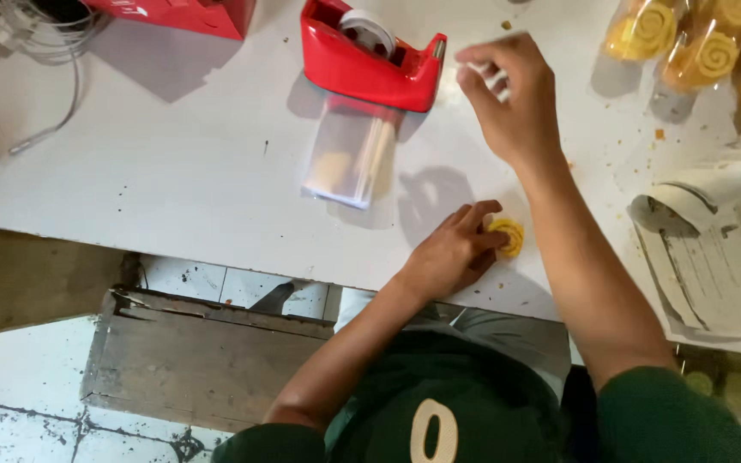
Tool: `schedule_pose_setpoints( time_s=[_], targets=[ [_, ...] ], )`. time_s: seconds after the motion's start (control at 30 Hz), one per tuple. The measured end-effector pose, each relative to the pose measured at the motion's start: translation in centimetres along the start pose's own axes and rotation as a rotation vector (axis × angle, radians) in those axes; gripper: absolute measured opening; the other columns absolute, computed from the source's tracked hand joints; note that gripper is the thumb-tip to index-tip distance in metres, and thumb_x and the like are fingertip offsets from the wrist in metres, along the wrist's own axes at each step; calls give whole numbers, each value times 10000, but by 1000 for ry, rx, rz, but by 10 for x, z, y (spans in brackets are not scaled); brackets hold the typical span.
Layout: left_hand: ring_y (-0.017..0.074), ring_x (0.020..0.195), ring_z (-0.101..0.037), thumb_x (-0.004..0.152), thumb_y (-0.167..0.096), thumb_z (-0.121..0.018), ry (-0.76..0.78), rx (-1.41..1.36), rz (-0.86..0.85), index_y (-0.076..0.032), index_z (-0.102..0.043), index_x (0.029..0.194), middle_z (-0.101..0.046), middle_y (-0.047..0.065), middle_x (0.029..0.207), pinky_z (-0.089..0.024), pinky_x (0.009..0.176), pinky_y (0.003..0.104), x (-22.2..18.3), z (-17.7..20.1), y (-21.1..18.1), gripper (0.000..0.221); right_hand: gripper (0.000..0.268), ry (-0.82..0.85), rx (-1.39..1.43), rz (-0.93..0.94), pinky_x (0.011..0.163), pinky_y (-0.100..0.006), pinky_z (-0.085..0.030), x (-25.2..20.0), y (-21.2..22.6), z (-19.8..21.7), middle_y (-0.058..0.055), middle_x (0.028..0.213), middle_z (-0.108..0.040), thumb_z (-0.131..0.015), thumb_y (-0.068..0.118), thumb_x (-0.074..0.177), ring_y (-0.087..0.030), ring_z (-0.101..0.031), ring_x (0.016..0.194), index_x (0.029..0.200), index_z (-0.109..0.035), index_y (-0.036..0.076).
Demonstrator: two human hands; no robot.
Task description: The person picks up individual yellow roll cakes by hand, inserts them into clear plastic sleeves, and seals each sleeve with adhesive tape from a dispenser. They then place the packaged cakes into a blue plastic crate.
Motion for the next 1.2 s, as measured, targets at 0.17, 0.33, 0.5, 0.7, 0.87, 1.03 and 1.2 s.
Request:
schedule_pose_setpoints(
  time_s=[0.17,0.33,0.5,0.7,0.87,1.03,1.2],
  targets=[
    [409,1149,-593,913,-89,-612,-26,-14,36,-75,-710,1117,-504,224,1405,-495,1040,492,-3,-9,10,227,180,266,-156,-221,719,-323,-486,87,-71,-53,-37,967,-675,-642,210,922,-155,-617,812,958,-793,119],
    [425,1100,-602,904,-48,-605,-86,-47,-24,-37,-685,1084,-523,246,1323,-514,1003,493,-1,-3,6,198,162,549,-181,-566,613,-318,-358,97,-79,-63,10,752,-584,-681,250,875,-139,-469,711,894,-780,122],
    [418,1094,-612,1018,-180,-563,-45,-28,11,-50,-689,1155,-513,208,1359,-500,1014,498,-1,-1,3,228,174,534,-112,-703,787,-308,-398,92,-71,-41,52,868,-627,-685,332,862,-121,-523,898,899,-771,185],
    [411,1069,-612,996,-120,-589,-64,-28,15,-51,-692,1134,-525,227,1326,-519,971,484,0,3,1,185,150,425,130,-591,775,-232,-472,78,-116,-42,7,816,-651,-680,235,899,-88,-556,807,897,-742,98],
    [415,1079,-616,966,-85,-598,-61,-26,11,-78,-674,1145,-519,235,1350,-508,994,485,0,-1,5,195,153,418,187,-493,827,-266,-510,59,-133,-54,-1,892,-642,-647,212,964,-107,-586,887,893,-698,86],
    [410,997,-621,971,-82,-612,-53,-40,23,-94,-659,1181,-500,207,1383,-513,967,487,-2,-4,7,216,138,273,359,-157,892,-318,-549,42,-119,-61,-78,1045,-587,-558,87,1066,-192,-623,955,934,-579,54],
    [406,1064,-614,971,-66,-613,-45,-68,9,-65,-667,1165,-512,211,1352,-508,991,483,3,4,-1,202,87,182,90,24,756,-312,-534,38,-111,-61,-105,1020,-519,-615,-69,929,-207,-603,895,949,-589,11]
  ],
)
Point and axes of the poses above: each hand's wrist, its own x-axis towards the middle knuckle, its own z-axis out of the back of the hand, y = z × x, the point moved 7 cm from there along x, towards the middle knuckle
